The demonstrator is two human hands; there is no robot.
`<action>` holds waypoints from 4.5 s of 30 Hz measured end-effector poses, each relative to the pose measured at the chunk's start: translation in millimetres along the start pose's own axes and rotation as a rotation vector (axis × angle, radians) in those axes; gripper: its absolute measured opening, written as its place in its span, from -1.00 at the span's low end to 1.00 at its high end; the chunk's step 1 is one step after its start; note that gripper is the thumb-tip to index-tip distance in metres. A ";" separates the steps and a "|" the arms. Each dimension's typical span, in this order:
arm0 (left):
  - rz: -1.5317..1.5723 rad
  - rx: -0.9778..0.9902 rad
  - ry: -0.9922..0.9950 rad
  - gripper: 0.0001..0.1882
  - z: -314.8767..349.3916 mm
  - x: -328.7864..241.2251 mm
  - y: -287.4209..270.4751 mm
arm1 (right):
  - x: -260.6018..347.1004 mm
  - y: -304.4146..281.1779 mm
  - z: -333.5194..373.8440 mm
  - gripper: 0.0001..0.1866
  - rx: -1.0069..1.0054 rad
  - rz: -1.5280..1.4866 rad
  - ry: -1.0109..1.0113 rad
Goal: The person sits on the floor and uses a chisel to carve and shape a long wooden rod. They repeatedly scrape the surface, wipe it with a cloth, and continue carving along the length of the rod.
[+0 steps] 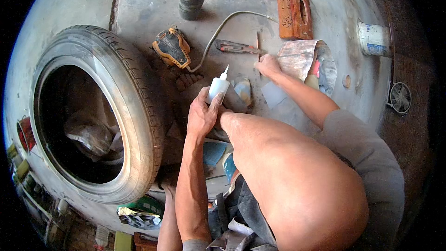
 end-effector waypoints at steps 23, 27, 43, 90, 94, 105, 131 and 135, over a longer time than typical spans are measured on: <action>-0.019 0.075 -0.049 -0.52 -8.9 5.2 6.1 | 73.6 -20.3 103.0 -0.74 0.136 -1.118 0.009; -0.020 0.079 -0.071 -0.51 -9.4 1.3 4.1 | 83.0 -18.0 103.2 -0.70 0.160 -1.117 -0.030; -0.093 -0.146 0.162 -0.63 -15.9 -10.4 1.5 | 85.2 -26.6 102.9 -0.71 0.095 -1.100 -0.057; -0.267 -0.347 0.377 -0.68 -48.8 3.4 11.2 | 93.6 -35.3 120.9 -0.76 0.071 -1.423 0.133; -0.114 -0.588 0.331 -0.69 17.5 9.9 -30.8 | 102.0 -38.7 128.0 -0.73 0.144 -1.443 0.042; -0.430 -0.613 -0.254 -0.27 119.8 191.6 -42.8 | 136.8 -33.6 152.1 -0.75 0.258 -1.413 -0.046; 0.471 -0.093 -0.331 -0.56 118.8 -28.2 -73.1 | 261.5 -74.9 224.8 -0.78 0.640 -1.370 -0.508; 0.481 -0.121 -0.333 -0.56 111.7 -30.2 -78.6 | 263.5 -66.3 236.4 -0.75 0.566 -1.204 -0.578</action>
Point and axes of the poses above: each hand's wrist, its own z-axis away from the middle knuckle, its own y-axis out of the palm, x = y × z, the point moved 9 cm from there along -z, towards the middle knuckle, and after that the axes turned 10 degrees about -x, right-handed, at the moved point
